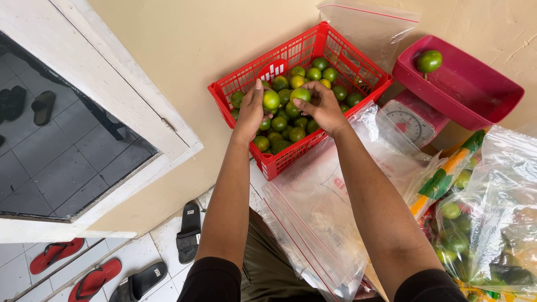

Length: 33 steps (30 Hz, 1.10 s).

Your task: The person places calamondins from a crate into a plastic bag, seals the bag by hand, and sets it aside.

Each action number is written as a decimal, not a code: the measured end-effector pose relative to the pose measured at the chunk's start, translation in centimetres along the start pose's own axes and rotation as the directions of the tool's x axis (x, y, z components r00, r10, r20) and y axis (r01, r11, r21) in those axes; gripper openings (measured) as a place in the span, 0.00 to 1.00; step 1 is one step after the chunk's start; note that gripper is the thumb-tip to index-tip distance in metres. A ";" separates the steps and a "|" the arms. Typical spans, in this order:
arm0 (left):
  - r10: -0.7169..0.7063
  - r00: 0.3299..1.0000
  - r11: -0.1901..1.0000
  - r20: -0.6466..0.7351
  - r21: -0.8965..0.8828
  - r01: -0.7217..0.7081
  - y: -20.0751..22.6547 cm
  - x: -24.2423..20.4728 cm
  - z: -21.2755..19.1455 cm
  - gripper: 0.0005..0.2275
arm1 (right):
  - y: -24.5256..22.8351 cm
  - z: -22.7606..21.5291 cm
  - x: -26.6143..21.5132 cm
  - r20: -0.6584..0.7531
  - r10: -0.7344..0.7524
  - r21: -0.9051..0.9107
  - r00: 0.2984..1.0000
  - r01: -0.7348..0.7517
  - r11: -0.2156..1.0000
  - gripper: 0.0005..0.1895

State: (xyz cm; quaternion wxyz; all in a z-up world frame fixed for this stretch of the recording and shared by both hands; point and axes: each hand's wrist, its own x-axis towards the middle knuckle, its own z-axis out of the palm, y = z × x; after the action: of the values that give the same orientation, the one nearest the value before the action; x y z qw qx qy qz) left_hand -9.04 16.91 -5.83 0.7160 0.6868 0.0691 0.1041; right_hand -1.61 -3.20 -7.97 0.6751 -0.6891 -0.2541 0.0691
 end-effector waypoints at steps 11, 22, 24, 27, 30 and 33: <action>-0.109 0.972 0.615 0.208 0.782 -0.099 0.8 -1.0 1.2 0.17 | -1.4 0.3 -0.5 -0.092 0.077 0.088 0.993 -0.069 0.994 0.19; 0.124 0.991 0.413 0.060 0.904 -0.106 -2.2 0.1 1.4 0.15 | -3.7 -2.7 -1.9 -0.156 0.148 0.152 0.977 -0.124 0.981 0.23; 0.222 0.967 0.426 0.124 0.880 -0.211 -2.0 0.2 1.6 0.12 | -5.6 -4.8 -2.3 -0.200 0.130 0.172 0.971 -0.096 0.980 0.24; 0.342 0.913 0.546 0.222 0.744 -0.385 0.2 0.0 3.7 0.08 | -6.8 -9.3 -2.4 -0.268 0.066 0.073 0.961 -0.048 0.996 0.25; 0.418 0.839 0.585 0.347 0.604 -0.541 3.2 -0.5 8.4 0.09 | -9.3 -12.5 -2.8 -0.331 0.103 0.108 0.938 -0.071 0.992 0.20; 0.434 0.800 0.660 0.414 0.458 -0.595 6.5 -1.0 13.8 0.17 | -9.2 -15.5 -2.5 -0.369 0.049 0.034 0.928 -0.039 0.999 0.16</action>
State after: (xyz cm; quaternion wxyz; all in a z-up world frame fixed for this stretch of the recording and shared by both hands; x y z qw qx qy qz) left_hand -7.04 3.55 1.23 0.4206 0.8655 -0.2000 0.1845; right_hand 0.71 -18.59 1.58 0.7181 -0.6865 -0.1060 -0.0435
